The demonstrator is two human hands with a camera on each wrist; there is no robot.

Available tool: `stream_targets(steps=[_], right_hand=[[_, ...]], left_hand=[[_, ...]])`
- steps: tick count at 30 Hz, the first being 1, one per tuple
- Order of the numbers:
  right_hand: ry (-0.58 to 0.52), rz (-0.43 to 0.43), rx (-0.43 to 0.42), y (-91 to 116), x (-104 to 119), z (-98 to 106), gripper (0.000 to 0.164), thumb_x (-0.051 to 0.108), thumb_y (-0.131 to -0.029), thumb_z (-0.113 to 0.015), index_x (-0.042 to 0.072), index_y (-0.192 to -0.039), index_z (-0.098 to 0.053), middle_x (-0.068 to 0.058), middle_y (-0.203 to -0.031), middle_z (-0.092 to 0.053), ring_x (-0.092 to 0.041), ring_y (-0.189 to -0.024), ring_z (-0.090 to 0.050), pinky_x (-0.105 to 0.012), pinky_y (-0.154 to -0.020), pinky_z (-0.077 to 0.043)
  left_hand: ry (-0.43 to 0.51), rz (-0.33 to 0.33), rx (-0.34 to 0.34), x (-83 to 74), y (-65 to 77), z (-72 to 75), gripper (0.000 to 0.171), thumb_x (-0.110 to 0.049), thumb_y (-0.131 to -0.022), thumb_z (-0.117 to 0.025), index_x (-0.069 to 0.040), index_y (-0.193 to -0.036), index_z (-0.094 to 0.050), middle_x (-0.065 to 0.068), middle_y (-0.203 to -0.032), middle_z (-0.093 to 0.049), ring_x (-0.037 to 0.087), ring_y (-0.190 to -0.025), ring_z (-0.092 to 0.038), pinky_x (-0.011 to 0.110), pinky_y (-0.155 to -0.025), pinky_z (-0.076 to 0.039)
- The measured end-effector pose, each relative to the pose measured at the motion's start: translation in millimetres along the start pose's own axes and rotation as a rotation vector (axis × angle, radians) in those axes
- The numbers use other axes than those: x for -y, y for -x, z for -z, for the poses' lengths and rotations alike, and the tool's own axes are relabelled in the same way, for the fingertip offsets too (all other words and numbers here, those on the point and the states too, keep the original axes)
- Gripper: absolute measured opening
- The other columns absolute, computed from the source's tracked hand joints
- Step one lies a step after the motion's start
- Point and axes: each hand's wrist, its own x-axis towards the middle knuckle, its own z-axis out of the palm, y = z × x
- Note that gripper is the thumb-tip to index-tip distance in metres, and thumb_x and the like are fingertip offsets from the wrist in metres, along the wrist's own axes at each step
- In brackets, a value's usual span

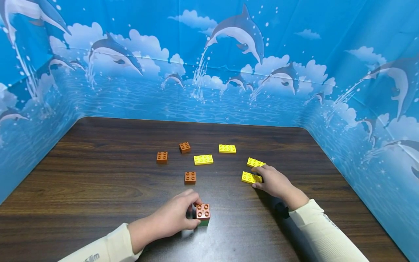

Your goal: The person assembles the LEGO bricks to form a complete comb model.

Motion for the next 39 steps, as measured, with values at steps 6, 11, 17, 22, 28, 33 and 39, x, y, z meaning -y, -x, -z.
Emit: stream_targets(steps=[6,11,17,22,28,33,39], right_hand=[[0.013,0.043,-0.007,-0.4,2.8,-0.5,0.041,0.023,-0.085,-0.074,0.01,-0.123,-0.062,-0.011,-0.113,-0.061,-0.031,-0.106,-0.058,-0.048,-0.086,-0.049],[0.029,0.071,-0.012,-1.0,4.1,-1.5,0.036,0.019,-0.085,-0.073,0.01,-0.119,-0.064,-0.009,-0.107,-0.062,-0.026,-0.097,-0.058,-0.045,-0.082,-0.05],[0.034,0.076,-0.012,-1.9,4.4,-3.6,0.034,0.018,-0.085,-0.074,0.009,-0.117,-0.065,-0.009,-0.106,-0.062,-0.024,-0.094,-0.057,-0.043,-0.082,-0.05],[0.03,0.071,-0.015,-1.9,5.7,-4.4,0.034,0.018,-0.085,-0.074,0.01,-0.117,-0.065,-0.01,-0.109,-0.062,-0.026,-0.098,-0.058,-0.044,-0.084,-0.05],[0.03,0.092,-0.068,-0.7,10.1,-3.4,0.037,0.018,-0.084,-0.075,0.01,-0.119,-0.065,-0.011,-0.114,-0.061,-0.03,-0.106,-0.057,-0.047,-0.087,-0.05],[0.043,0.141,-0.153,0.6,16.5,-3.4,0.039,0.019,-0.082,-0.076,0.01,-0.119,-0.065,-0.009,-0.107,-0.06,-0.026,-0.096,-0.056,-0.043,-0.081,-0.051],[0.002,0.184,-0.207,4.8,28.5,0.3,0.041,0.023,-0.084,-0.076,0.012,-0.121,-0.064,-0.007,-0.109,-0.059,-0.023,-0.093,-0.055,-0.04,-0.076,-0.048]], left_hand=[[-0.01,-0.024,-0.028,0.1,-0.2,-1.1,0.028,-0.009,-0.073,-0.079,-0.013,-0.09,-0.057,-0.004,-0.084,-0.048,0.009,-0.073,-0.046,0.023,-0.063,-0.04],[-0.007,-0.015,-0.022,0.0,-0.2,-0.7,0.028,-0.009,-0.073,-0.079,-0.013,-0.091,-0.057,-0.004,-0.085,-0.048,0.01,-0.074,-0.046,0.024,-0.063,-0.04],[-0.012,-0.009,-0.018,-0.2,0.1,-1.1,0.028,-0.01,-0.073,-0.079,-0.013,-0.09,-0.057,-0.004,-0.085,-0.048,0.011,-0.074,-0.046,0.024,-0.063,-0.04],[-0.006,0.001,-0.009,0.1,0.5,-0.9,0.028,-0.01,-0.074,-0.079,-0.013,-0.091,-0.058,-0.005,-0.085,-0.048,0.011,-0.075,-0.046,0.024,-0.063,-0.04],[0.001,-0.001,-0.007,1.3,0.5,-0.9,0.028,-0.01,-0.074,-0.079,-0.013,-0.092,-0.057,-0.004,-0.085,-0.048,0.011,-0.075,-0.047,0.024,-0.063,-0.04],[0.007,-0.001,-0.007,1.6,0.2,-0.9,0.028,-0.01,-0.074,-0.079,-0.013,-0.092,-0.057,-0.004,-0.085,-0.048,0.011,-0.075,-0.047,0.024,-0.063,-0.04],[0.017,0.009,-0.002,1.3,-0.8,-0.4,0.029,-0.01,-0.074,-0.079,-0.012,-0.093,-0.057,-0.004,-0.085,-0.047,0.01,-0.075,-0.047,0.024,-0.063,-0.04]])
